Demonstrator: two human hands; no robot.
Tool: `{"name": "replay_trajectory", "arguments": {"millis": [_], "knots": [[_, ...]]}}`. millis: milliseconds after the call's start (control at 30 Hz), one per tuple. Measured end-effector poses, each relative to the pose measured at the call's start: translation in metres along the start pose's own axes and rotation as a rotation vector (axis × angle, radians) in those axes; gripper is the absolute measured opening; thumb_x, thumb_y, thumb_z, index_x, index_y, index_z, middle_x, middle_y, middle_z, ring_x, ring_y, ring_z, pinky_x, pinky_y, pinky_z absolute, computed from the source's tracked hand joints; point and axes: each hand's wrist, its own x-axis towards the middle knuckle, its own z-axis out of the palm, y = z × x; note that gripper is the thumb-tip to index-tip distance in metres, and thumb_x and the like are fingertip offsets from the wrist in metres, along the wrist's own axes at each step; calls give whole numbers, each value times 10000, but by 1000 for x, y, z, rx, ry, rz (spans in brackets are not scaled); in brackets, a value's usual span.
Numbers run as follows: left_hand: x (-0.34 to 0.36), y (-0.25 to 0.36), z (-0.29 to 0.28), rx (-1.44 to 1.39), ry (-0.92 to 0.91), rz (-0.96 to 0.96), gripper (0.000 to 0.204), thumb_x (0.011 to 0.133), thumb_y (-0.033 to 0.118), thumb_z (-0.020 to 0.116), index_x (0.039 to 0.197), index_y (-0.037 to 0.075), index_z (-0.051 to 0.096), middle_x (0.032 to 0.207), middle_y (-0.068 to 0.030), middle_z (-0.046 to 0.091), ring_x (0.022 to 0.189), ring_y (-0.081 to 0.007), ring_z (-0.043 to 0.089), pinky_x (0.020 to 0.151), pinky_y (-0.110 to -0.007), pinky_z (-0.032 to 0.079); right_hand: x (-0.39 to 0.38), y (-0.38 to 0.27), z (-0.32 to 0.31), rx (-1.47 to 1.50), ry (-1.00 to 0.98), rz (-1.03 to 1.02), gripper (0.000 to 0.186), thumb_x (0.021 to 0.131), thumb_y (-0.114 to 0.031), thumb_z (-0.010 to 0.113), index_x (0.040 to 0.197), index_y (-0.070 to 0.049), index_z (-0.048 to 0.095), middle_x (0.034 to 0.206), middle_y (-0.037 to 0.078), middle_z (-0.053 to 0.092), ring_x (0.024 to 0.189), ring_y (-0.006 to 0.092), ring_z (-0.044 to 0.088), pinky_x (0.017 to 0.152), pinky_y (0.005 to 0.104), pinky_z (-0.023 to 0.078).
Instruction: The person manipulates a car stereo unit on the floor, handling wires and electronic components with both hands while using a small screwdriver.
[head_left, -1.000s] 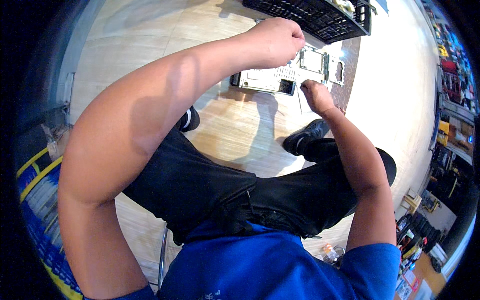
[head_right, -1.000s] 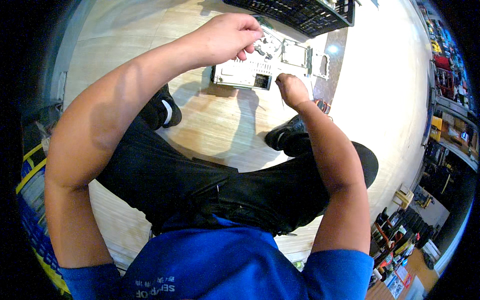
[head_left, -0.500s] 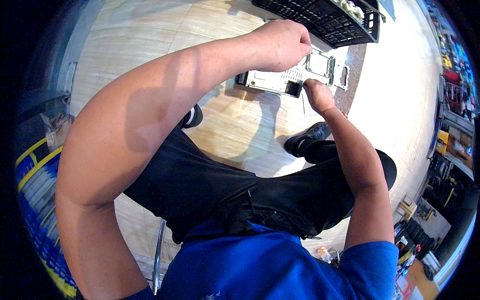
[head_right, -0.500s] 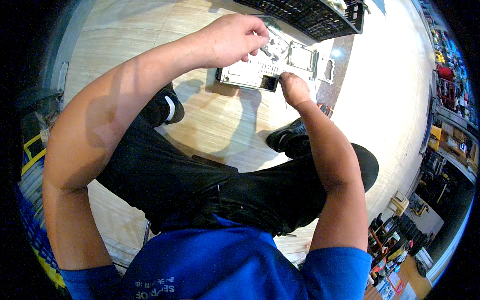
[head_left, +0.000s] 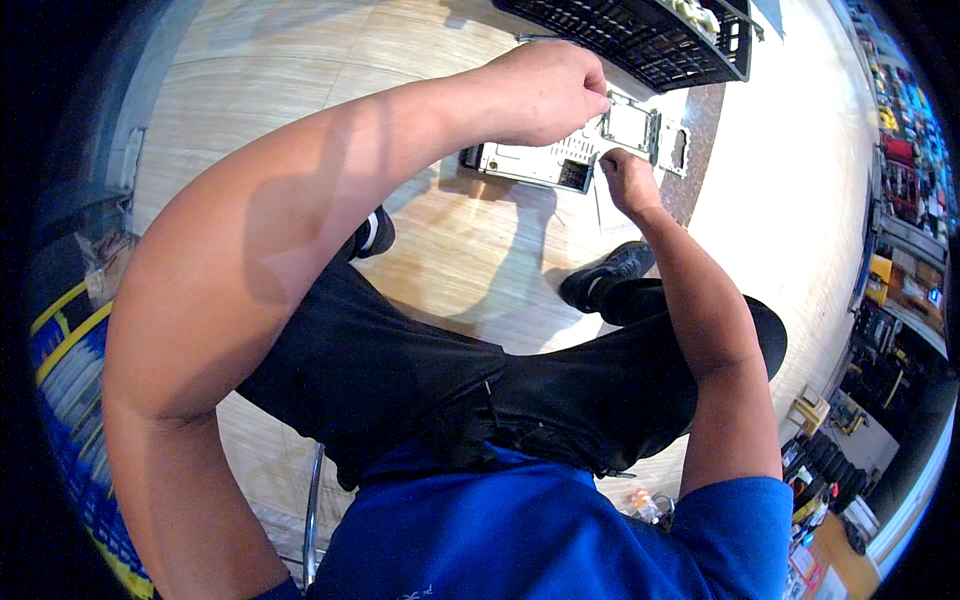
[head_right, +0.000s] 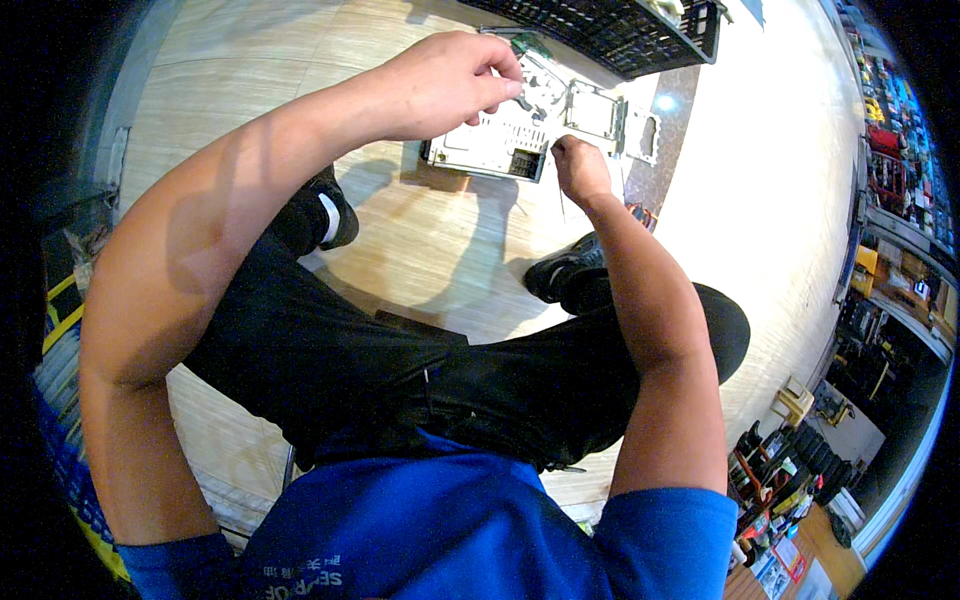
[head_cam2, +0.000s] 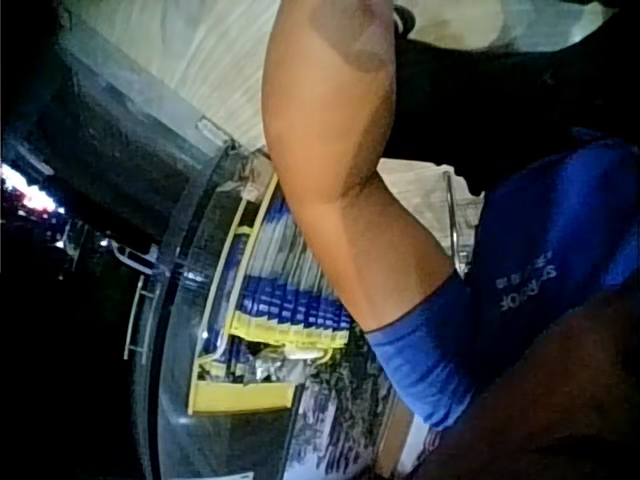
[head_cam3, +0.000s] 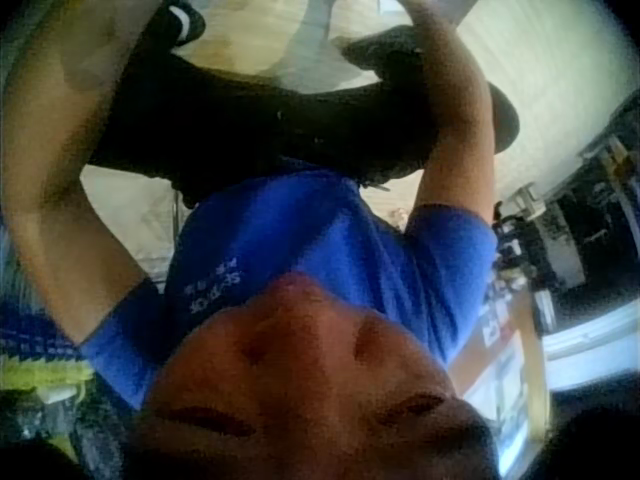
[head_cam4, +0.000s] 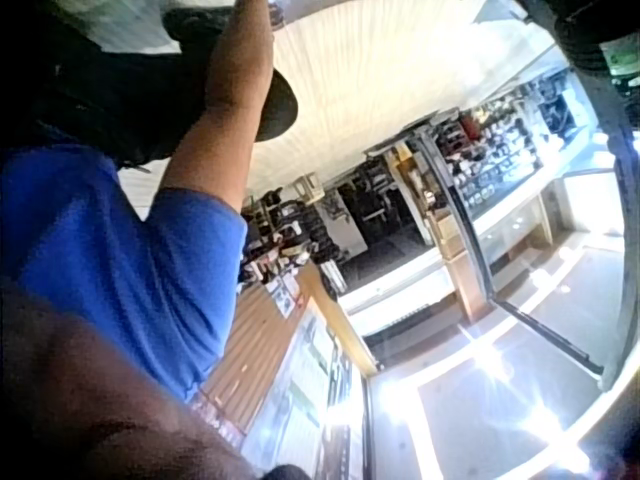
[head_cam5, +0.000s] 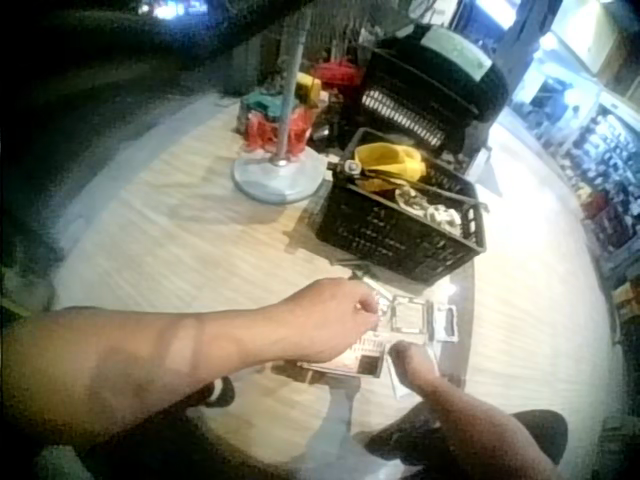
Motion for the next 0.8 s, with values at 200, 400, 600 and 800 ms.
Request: {"name": "replay_trajectory", "arguments": {"millis": [200,400,600,800], "knots": [[0,7,2,6,33,-22,290,936,252,633,1073,12,720,1006,-175,728,961,-304,702,870,-407,544,-1,-1,-2,-23,-3,-50,228,936,-215,590,908,-5,673,876,271,682,856,456,657,792,514,517],[2,1,3,20,2,23,305,976,277,594,1120,16,660,882,-97,689,719,-168,656,667,-323,549,-2,-8,-4,-32,-11,-58,231,946,-221,581,908,-10,666,883,258,688,859,445,659,795,515,515],[3,-2,6,3,9,39,296,974,275,601,1102,16,664,856,-88,681,705,-167,653,646,-330,540,-3,-7,-4,-92,-50,-67,246,959,-245,568,909,-22,658,893,249,689,885,435,660,801,513,518],[3,-1,6,22,-8,39,291,977,271,601,1103,17,665,838,-86,676,683,-169,647,634,-334,534,-2,-6,0,-166,-67,-43,238,964,-247,558,937,-32,657,934,234,697,892,416,672,803,506,529]]}}
